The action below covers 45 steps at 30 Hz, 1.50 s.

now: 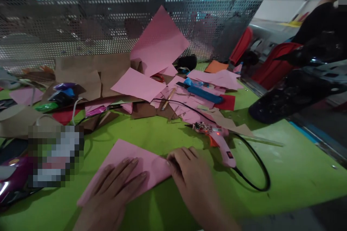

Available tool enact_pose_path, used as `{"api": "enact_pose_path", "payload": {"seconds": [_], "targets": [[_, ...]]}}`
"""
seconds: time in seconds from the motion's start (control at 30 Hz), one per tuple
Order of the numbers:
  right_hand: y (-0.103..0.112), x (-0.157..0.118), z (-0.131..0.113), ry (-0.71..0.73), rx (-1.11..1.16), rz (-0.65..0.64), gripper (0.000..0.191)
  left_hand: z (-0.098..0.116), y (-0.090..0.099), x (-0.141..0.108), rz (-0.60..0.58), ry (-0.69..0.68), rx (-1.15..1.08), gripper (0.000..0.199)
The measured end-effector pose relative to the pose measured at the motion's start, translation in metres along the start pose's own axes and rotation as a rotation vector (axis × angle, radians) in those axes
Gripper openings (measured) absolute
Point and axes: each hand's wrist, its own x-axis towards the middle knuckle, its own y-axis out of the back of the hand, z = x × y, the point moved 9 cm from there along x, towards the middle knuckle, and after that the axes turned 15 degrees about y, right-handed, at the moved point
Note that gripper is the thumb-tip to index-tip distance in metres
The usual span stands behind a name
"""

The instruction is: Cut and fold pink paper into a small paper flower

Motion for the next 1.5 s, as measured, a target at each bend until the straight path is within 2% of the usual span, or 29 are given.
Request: {"api": "enact_pose_path", "payload": {"seconds": [0.23,0.47,0.83,1.2,1.37,1.5], "targets": [[0.004,-0.007,0.005,-0.053,0.112,0.019,0.012,-0.001,-0.001,-0.001,0.008,-0.004,0.022,0.07],[0.003,-0.011,0.008,-0.068,0.091,0.021,0.011,0.001,0.001,-0.002,0.067,-0.017,0.043,0.053],[0.003,-0.008,0.01,-0.067,0.025,0.044,0.011,-0.003,-0.006,-0.004,0.036,-0.026,0.093,0.051],[0.001,-0.012,0.012,-0.086,0.056,0.032,0.011,-0.001,-0.004,-0.004,0.041,-0.04,0.109,0.049],[0.011,-0.016,0.018,-0.121,0.183,0.121,0.014,0.0,-0.002,-0.004,0.037,-0.056,0.122,0.05],[0.034,-0.03,0.024,-0.137,0.233,0.319,0.012,-0.001,-0.003,-0.005,0.008,-0.057,0.092,0.052]]}}
